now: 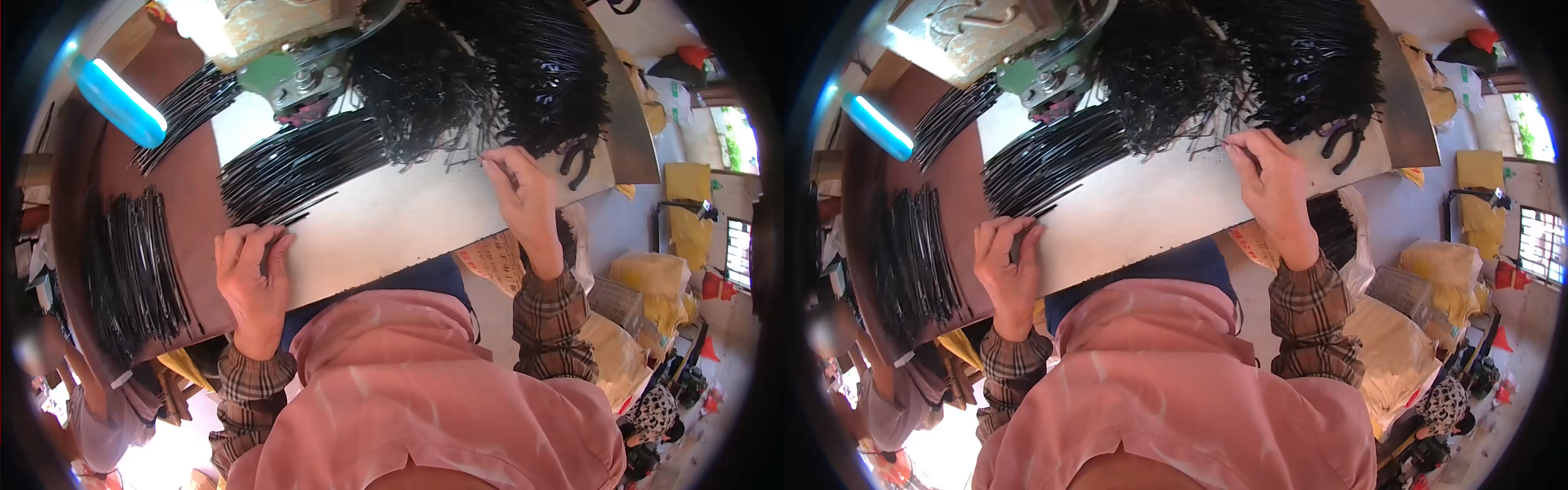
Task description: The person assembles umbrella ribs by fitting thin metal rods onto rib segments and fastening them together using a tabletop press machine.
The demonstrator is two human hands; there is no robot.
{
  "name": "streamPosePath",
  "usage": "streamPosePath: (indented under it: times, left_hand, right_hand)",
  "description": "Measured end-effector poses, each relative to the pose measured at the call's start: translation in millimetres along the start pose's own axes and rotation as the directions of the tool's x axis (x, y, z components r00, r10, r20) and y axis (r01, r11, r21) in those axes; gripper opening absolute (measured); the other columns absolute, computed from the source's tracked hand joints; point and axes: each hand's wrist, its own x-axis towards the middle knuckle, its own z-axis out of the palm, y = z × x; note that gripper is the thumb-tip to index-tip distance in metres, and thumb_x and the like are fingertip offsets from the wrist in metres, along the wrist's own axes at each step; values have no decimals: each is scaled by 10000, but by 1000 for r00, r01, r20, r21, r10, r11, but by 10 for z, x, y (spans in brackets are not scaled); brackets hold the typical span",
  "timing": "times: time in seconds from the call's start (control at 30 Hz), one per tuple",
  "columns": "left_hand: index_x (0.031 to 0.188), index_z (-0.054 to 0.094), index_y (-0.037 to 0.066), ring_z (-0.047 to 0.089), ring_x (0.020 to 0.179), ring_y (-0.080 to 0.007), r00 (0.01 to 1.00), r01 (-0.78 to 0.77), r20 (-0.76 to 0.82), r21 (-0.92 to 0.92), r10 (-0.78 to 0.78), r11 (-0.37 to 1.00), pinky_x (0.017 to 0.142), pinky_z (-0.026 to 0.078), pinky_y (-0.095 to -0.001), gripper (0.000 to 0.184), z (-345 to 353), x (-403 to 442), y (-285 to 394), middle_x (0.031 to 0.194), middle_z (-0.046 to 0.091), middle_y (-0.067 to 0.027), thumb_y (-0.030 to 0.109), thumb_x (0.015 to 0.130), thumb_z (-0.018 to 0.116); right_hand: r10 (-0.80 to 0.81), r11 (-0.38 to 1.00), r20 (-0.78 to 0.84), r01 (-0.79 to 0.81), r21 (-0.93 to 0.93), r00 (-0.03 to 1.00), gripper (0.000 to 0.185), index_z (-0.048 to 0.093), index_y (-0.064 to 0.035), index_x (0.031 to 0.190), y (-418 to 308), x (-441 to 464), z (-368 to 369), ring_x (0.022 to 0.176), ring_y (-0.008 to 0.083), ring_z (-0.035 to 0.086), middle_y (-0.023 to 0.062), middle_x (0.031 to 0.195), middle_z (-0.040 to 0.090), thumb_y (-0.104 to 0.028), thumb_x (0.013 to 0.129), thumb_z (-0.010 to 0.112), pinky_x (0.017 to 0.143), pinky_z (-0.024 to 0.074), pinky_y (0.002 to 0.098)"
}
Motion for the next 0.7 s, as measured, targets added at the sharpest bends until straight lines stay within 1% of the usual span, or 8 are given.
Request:
streamPosePath:
  times: [0.1, 0.13, 0.23, 0.27, 0.4, 0.5, 0.63, 0.7]
  left_hand:
    - [879, 696, 35, 570, 801, -239, 1000, 20, -11, 30, -20, 999, 697, 465, -320, 178, -77, -19, -53, 842, 612, -79, -35, 726, 757]
    - [881, 696, 35, 571, 801, -238, 999, 29, -18, 42, -29, 999, 696, 464, -319, 180, -106, -22, -71, 842, 614, -80, -34, 726, 758]
    - [881, 691, 56, 549, 780, -273, 998, 59, -32, 43, -58, 997, 687, 449, -360, 177, -177, -50, -170, 827, 599, -84, -5, 727, 754]
    - [879, 690, 58, 547, 777, -275, 997, 77, -33, 33, -76, 996, 684, 448, -361, 178, -177, -60, -175, 821, 596, -83, -6, 726, 753]
    - [862, 672, 52, 532, 771, -275, 999, 43, 1, 35, -43, 998, 671, 438, -362, 176, -202, -34, -174, 828, 584, -76, -20, 718, 740]
    - [860, 661, 44, 526, 773, -273, 1000, 14, 17, 10, -15, 1000, 666, 434, -363, 177, -208, -17, -204, 838, 575, -74, -31, 715, 730]
    - [857, 650, 39, 519, 777, -273, 999, 9, 41, 1, -9, 1000, 673, 422, -369, 176, -216, -36, -229, 845, 565, -71, -35, 713, 718]
    - [852, 647, 44, 517, 780, -271, 998, -23, 51, -21, 24, 1000, 687, 412, -367, 174, -214, -21, -216, 855, 569, -65, -28, 711, 717]
  right_hand:
    - [-153, 988, -35, 154, 27, 988, 85, 662, -1, 958, -32, 173, 212, 684, 213, 610, 113, 849, 639, -19, 881, 633, 629, 464, 273]
    - [-193, 979, -42, 196, 63, 980, 89, 671, -9, 960, -34, 204, 295, 694, 184, 621, 97, 858, 650, -16, 880, 633, 628, 470, 269]
    - [-89, 991, -6, 89, 98, 996, 107, 679, -8, 976, -181, 214, 334, 699, 157, 625, 90, 878, 665, -11, 877, 637, 627, 469, 250]
    - [-83, 992, -2, 83, 97, 997, 108, 683, -2, 988, -189, 205, 325, 699, 105, 603, 68, 886, 676, -22, 892, 638, 626, 463, 234]
    - [0, 951, 8, -2, 309, 1000, 98, 681, -1, 984, -253, 156, 309, 709, 39, 537, 27, 864, 659, -55, 929, 621, 620, 433, 199]
    - [3, 935, 95, -36, 352, 995, 88, 676, -4, 968, -498, 56, 392, 695, 42, 531, 26, 845, 649, -59, 929, 620, 616, 431, 201]
    - [-146, 945, 347, 27, 325, 926, 79, 658, -18, 937, -929, -43, 624, 656, 158, 572, 71, 802, 600, -84, 898, 643, 602, 457, 274]
    - [-242, 925, 362, 101, 367, 900, 83, 654, -22, 924, -1044, -51, 801, 671, 213, 580, 95, 804, 578, -93, 880, 654, 605, 462, 306]
